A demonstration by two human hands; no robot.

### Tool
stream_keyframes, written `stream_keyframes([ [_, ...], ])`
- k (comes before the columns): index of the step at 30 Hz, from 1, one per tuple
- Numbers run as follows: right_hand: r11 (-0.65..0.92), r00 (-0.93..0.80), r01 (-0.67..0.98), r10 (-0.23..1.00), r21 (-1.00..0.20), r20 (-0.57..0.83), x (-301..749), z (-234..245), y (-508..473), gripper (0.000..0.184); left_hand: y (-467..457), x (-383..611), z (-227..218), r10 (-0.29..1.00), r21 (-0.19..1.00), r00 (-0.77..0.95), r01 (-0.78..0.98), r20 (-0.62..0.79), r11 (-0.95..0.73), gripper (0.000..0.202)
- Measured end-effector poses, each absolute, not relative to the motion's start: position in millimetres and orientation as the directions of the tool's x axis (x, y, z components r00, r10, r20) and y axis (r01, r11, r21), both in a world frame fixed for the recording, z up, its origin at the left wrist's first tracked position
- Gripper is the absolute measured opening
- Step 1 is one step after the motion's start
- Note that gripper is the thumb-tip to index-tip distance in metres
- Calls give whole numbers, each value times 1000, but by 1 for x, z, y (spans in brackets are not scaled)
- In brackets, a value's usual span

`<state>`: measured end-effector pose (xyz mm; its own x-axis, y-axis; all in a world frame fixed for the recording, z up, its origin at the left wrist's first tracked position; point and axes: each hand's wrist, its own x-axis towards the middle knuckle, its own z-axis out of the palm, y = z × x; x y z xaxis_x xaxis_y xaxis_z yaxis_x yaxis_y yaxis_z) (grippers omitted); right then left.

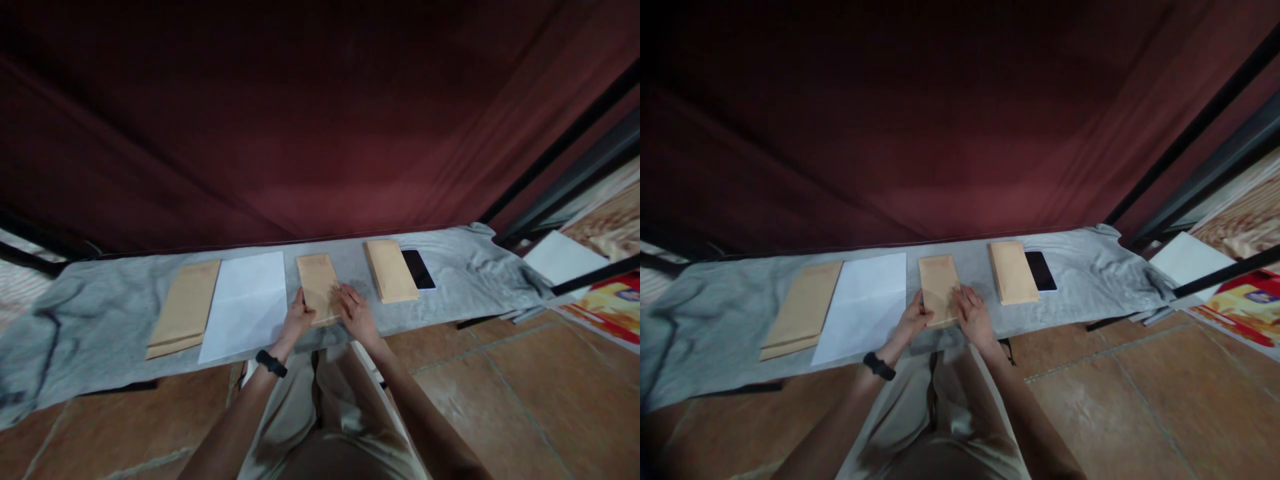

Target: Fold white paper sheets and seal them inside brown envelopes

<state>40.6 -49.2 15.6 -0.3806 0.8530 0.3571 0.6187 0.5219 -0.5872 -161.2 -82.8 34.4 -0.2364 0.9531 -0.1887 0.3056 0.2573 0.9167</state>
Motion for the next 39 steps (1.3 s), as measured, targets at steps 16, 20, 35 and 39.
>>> stream_keyframes([
  [16,630,-535,678,776,-378,334,37,7,-51,44,48,-175,33,919,147,375,909,123,-390,59],
  [20,635,-542,667,773,-389,331,37,6,-51,45,58,-185,22,906,169,421,890,50,-423,61],
  [35,610,-500,631,792,-479,349,41,3,-56,45,7,-166,8,862,207,486,837,143,-506,58],
  [39,584,-464,656,812,-479,355,44,0,-57,39,-17,-154,9,848,197,510,825,146,-530,56],
])
